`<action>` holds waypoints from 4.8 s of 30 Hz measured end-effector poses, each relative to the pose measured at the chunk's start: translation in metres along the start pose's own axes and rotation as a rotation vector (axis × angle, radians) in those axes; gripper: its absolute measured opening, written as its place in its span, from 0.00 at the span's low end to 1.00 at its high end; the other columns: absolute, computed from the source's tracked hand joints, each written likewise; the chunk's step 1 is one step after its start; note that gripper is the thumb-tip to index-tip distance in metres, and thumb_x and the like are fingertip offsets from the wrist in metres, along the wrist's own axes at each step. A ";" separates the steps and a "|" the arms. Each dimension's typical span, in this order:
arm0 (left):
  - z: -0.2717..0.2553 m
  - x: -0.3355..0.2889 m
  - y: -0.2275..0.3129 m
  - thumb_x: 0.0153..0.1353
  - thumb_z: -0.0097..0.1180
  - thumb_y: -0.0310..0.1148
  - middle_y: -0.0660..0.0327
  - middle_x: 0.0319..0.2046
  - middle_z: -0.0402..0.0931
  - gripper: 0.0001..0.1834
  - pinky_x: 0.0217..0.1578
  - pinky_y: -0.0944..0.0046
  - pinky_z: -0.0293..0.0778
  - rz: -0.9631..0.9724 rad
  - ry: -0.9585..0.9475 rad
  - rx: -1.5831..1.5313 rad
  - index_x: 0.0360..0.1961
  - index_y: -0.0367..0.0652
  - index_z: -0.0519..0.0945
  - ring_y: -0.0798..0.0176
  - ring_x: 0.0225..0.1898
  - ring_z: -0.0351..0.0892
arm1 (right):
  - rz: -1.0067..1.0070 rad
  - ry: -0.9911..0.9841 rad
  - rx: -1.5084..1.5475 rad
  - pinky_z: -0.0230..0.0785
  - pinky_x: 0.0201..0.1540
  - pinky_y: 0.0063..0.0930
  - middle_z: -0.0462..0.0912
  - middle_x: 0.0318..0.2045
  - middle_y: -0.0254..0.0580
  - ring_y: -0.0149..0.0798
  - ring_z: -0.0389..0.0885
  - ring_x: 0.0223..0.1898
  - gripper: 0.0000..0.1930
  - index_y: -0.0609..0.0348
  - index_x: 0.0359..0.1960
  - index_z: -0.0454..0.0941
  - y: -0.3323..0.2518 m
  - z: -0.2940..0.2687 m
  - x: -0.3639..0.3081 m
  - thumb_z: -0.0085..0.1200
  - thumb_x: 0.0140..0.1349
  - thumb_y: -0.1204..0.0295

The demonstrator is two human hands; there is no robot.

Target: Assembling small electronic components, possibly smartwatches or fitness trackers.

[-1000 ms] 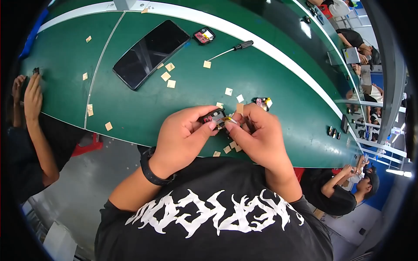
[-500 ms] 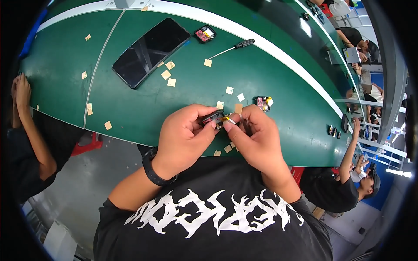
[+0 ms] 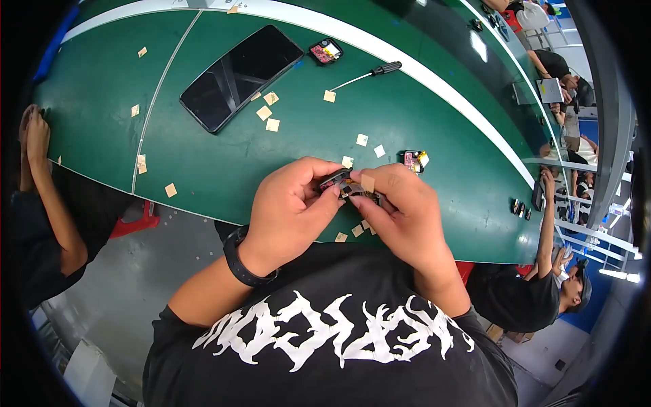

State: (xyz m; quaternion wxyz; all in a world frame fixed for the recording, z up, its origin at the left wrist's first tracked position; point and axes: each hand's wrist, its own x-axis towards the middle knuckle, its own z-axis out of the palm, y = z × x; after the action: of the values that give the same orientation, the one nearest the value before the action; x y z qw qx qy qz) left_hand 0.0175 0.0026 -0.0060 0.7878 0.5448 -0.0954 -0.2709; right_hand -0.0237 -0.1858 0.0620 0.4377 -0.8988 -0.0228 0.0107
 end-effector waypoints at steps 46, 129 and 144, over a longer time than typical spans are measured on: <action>-0.014 -0.011 -0.007 0.69 0.50 0.15 0.54 0.52 0.78 0.19 0.52 0.67 0.80 0.171 -0.121 -0.082 0.61 0.29 0.73 0.68 0.50 0.82 | 0.458 0.010 0.527 0.67 0.28 0.13 0.75 0.23 0.27 0.19 0.75 0.25 0.14 0.59 0.28 0.73 0.006 0.024 0.009 0.70 0.60 0.80; -0.076 -0.010 0.055 0.70 0.53 0.19 0.58 0.42 0.79 0.16 0.38 0.70 0.79 0.283 0.353 0.254 0.58 0.35 0.74 0.68 0.38 0.83 | 0.301 0.356 -0.186 0.64 0.29 0.23 0.76 0.29 0.35 0.26 0.70 0.26 0.16 0.66 0.48 0.81 0.044 -0.047 -0.020 0.69 0.61 0.72; -0.193 0.007 0.109 0.72 0.58 0.35 0.57 0.56 0.79 0.32 0.32 0.77 0.70 0.113 1.045 0.689 0.73 0.38 0.65 0.71 0.38 0.84 | 0.365 0.279 -0.260 0.73 0.38 0.36 0.79 0.39 0.49 0.42 0.78 0.34 0.25 0.64 0.48 0.79 0.056 -0.040 -0.007 0.76 0.52 0.68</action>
State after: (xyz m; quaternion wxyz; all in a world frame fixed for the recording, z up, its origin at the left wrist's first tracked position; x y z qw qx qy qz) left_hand 0.1443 0.1823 0.0170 0.5226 0.8221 0.1918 0.1195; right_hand -0.0276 -0.2521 0.0431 0.3082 -0.9295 0.1992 -0.0374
